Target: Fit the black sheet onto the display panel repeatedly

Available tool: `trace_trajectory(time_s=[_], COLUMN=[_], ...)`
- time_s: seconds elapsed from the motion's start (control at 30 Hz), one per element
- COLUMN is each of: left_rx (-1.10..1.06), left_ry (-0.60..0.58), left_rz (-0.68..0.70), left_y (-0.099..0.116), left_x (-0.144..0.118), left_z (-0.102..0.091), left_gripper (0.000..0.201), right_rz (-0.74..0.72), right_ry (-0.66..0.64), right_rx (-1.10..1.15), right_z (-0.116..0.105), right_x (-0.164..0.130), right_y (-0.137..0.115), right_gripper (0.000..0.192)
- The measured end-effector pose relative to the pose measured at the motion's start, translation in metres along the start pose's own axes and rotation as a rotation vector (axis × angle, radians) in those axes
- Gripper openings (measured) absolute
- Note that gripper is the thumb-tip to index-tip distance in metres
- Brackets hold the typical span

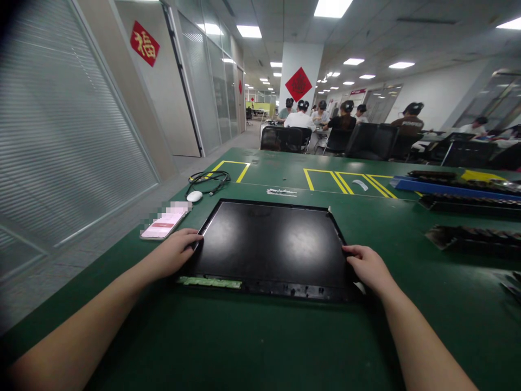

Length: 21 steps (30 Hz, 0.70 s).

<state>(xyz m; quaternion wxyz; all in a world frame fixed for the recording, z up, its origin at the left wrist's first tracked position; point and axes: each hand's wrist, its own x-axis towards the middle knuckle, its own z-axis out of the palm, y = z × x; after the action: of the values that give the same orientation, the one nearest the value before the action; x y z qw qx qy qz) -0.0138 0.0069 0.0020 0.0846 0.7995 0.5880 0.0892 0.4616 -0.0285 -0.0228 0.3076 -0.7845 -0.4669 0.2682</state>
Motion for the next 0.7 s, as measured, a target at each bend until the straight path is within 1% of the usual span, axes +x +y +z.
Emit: trace_trajectory(time_s=[0.23, 0.5, 0.7], left_rx=[-0.074, -0.141, -0.107], left_ry=[0.032, 0.018, -0.027], left_rz=[0.009, 0.026, 0.07], left_y=[-0.0065, -0.0077, -0.0098], left_x=[0.0021, 0.0019, 0.0023], left_z=[0.0037, -0.0002, -0.0029], left_gripper=[0.046, 0.046, 0.049], right_rz=[0.064, 0.051, 0.009], right_ry=[-0.04, -0.027, 0.001], right_rx=[0.042, 0.059, -0.02], right_z=[0.0001, 0.0008, -0.0004], right_x=[-0.0056, -0.0052, -0.0015], right_y=[-0.0042, -0.0033, 0.0], right_gripper=[0.044, 0.043, 0.039])
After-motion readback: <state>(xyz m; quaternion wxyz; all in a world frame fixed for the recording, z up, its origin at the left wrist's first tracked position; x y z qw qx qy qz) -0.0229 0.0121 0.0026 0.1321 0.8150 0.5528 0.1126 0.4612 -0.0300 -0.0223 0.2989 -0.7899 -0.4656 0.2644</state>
